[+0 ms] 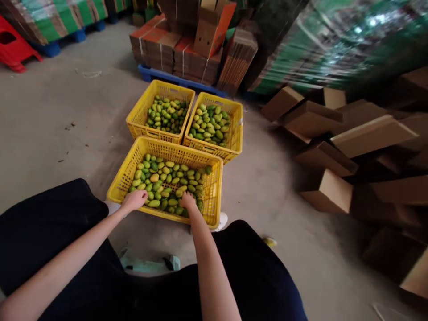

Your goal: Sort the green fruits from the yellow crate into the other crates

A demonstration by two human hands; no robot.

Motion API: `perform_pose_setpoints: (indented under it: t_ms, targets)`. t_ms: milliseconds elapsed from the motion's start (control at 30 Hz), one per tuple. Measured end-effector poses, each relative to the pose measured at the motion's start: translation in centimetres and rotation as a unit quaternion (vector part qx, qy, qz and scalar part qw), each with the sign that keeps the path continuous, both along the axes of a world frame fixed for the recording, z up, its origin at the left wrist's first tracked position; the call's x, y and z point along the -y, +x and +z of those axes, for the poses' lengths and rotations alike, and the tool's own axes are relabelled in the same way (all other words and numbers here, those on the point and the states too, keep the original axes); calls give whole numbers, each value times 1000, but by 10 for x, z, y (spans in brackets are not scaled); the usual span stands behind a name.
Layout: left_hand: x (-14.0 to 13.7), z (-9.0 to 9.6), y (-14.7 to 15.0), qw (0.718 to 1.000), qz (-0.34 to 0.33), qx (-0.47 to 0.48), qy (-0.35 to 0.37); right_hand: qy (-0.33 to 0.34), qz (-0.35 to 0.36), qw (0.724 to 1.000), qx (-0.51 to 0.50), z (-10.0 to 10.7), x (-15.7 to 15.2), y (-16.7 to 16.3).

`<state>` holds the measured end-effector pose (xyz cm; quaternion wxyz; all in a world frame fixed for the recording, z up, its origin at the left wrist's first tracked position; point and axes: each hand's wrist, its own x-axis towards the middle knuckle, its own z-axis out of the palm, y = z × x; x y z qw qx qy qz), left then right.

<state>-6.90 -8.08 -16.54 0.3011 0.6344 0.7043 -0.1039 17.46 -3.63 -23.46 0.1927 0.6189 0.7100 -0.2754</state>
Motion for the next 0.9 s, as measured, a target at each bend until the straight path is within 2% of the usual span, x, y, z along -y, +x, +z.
perform_pose_setpoints:
  t_ms: [133,267,367,467,533,600,800,900]
  targets:
    - [3,1,2,1000,24,-17,-5,-7,36,999,33,-26,-13,-1]
    - [5,2,5,998,45,-36,-15,-14,104,994,31,-38,-21,-9]
    - [5,4,7,998,55,-41,-13,-19,142,989,37,-37,-25,-15]
    - [4,4,7,997,60,-39,-14,-14,165,985,48,-23,-29,-19]
    - [3,5,7,997,64,-37,-17,-4,181,982,51,-4,-33,-20]
    - [2,5,7,997,68,-32,-21,11,201,978,51,24,-40,-18]
    - [0,10,7,997,60,-9,-43,77,239,967,37,134,-60,8]
    - [-3,8,3,997,35,0,-69,148,231,961,35,182,-56,25]
